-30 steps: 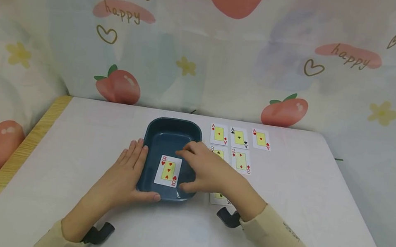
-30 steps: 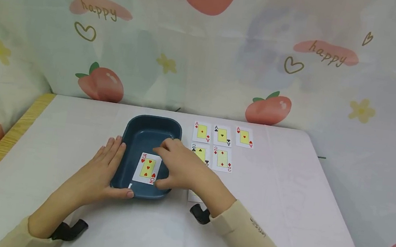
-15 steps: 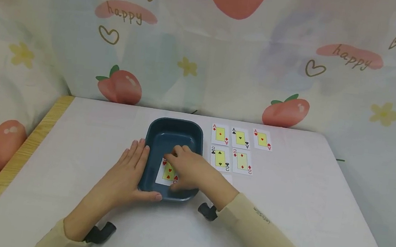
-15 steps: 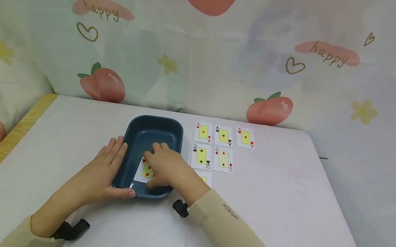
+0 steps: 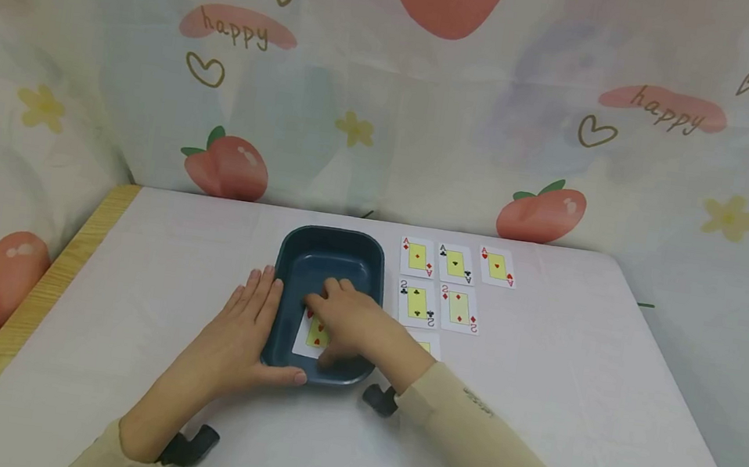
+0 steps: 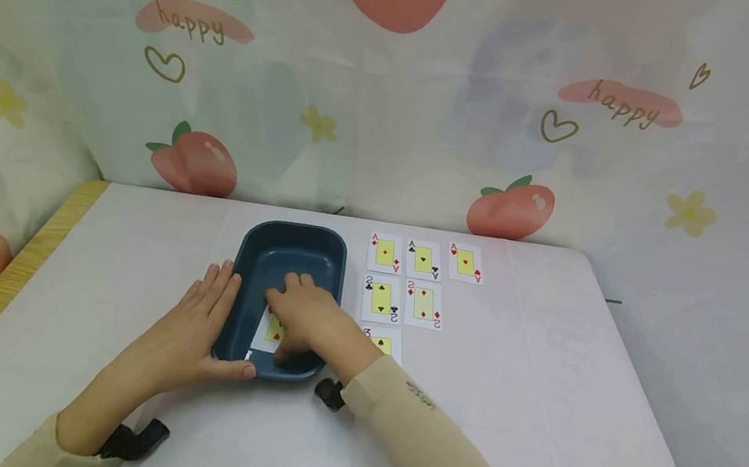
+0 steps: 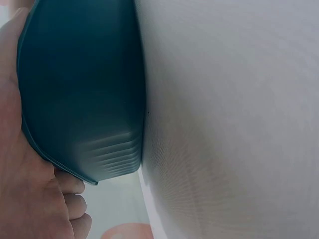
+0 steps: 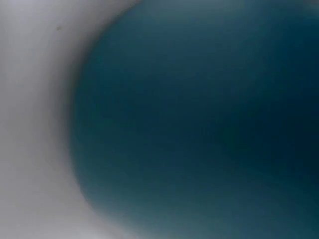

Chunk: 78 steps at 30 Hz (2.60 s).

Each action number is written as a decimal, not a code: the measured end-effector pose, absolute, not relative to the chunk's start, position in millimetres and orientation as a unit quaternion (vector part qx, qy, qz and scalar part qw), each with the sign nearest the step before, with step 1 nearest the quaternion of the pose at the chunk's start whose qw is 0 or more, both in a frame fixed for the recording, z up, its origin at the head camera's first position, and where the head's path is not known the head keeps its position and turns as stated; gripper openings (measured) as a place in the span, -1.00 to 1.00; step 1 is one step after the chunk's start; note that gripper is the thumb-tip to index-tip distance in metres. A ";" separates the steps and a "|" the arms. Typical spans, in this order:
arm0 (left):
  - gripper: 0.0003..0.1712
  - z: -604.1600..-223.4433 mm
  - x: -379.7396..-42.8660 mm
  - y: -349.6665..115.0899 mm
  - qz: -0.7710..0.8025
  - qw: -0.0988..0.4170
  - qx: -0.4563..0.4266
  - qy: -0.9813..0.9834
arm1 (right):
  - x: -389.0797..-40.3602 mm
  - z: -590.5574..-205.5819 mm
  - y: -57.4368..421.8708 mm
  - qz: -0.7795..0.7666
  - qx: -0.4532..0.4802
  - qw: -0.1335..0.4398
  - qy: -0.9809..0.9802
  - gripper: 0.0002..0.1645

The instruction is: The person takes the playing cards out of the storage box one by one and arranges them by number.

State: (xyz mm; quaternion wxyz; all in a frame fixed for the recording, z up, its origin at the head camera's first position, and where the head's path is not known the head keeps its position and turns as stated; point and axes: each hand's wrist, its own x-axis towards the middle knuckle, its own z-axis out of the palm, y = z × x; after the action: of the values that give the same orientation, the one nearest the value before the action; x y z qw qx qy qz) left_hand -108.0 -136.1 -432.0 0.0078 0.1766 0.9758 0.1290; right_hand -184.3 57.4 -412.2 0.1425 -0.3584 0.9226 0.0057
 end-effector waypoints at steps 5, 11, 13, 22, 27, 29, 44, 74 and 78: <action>0.57 -432.0 -108.0 -136.0 0.132 0.004 0.179 0.975 | -183.0 -415.6 51.9 0.011 -0.365 0.144 0.920 0.13; 0.58 -432.1 -106.7 -136.5 0.131 0.006 0.177 0.975 | -180.4 -420.1 51.1 0.013 -0.373 0.139 0.917 0.18; 0.58 -432.5 -106.6 -136.4 0.131 0.005 0.177 0.975 | -179.9 -420.2 51.8 0.002 -0.373 0.140 0.917 0.17; 0.57 -432.8 -106.9 -135.6 0.130 0.006 0.176 0.976 | -171.3 -415.1 58.0 -0.023 -0.394 0.143 0.908 0.10; 0.58 -432.0 -106.6 -136.3 0.133 0.011 0.176 0.975 | -169.7 -415.4 62.5 -0.034 -0.413 0.139 0.900 0.10; 0.59 -432.4 -106.2 -137.2 0.133 0.011 0.177 0.975 | -169.7 -416.2 63.2 -0.038 -0.424 0.127 0.896 0.11; 0.59 -435.2 -107.0 -137.6 0.136 0.005 0.179 0.974 | -172.6 -419.6 65.3 -0.012 -0.444 0.085 0.892 -0.26; 0.59 -434.7 -106.3 -136.2 0.135 -0.001 0.173 0.976 | -171.4 -372.6 108.8 -0.074 -0.394 0.048 0.915 0.14; 0.60 -434.3 -106.3 -135.5 0.138 0.001 0.172 0.975 | -170.7 -366.2 121.9 -0.076 -0.384 0.043 0.919 0.16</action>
State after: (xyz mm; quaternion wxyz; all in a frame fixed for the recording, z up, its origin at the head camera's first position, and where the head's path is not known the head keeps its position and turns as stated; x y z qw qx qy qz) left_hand -106.3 -135.5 -434.3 0.0011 0.1716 0.9755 0.1379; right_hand -170.7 121.9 -366.2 0.0429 -0.3840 0.9192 -0.0760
